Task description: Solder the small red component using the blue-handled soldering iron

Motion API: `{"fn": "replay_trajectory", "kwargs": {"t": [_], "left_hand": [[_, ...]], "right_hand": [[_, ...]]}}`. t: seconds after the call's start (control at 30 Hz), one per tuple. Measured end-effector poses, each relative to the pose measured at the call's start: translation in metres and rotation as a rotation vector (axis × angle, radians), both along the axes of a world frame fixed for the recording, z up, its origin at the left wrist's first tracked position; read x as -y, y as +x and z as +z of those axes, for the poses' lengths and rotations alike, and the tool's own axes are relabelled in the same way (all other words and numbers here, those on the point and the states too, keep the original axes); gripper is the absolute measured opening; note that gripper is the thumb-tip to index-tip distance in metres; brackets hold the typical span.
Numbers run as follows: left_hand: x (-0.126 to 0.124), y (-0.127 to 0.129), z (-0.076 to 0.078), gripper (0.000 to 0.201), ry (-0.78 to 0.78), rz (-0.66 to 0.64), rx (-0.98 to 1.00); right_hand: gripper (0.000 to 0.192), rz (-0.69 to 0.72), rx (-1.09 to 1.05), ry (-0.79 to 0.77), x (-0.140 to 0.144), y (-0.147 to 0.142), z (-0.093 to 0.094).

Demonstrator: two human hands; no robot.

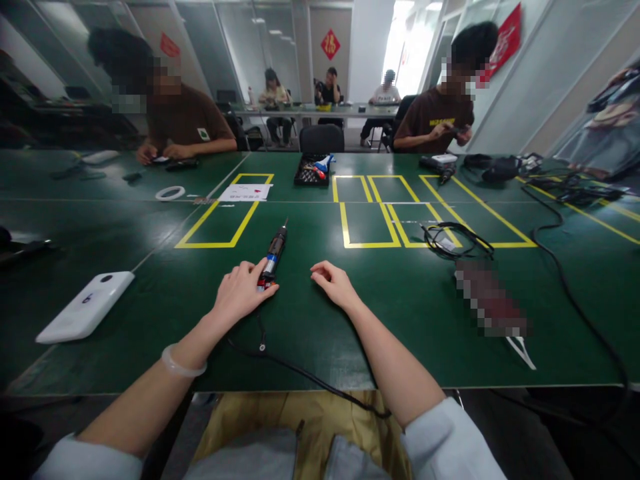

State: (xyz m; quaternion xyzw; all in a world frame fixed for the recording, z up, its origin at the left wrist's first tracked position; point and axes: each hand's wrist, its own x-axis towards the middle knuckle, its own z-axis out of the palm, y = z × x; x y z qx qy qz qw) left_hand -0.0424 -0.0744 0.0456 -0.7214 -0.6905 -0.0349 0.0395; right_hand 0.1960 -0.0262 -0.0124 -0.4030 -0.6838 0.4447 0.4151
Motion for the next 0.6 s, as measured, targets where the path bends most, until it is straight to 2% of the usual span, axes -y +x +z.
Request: {"fn": "replay_trajectory", "kwargs": {"t": [0.33, 0.6], "left_hand": [[0.023, -0.125, -0.004, 0.077, -0.071, 0.233, -0.069], [0.029, -0.193, -0.002, 0.085, -0.161, 0.385, -0.063]], "right_hand": [[0.02, -0.006, 0.086, 0.026, 0.002, -0.001, 0.001], [0.021, 0.003, 0.105, 0.026, 0.004, 0.0, 0.004]]}}
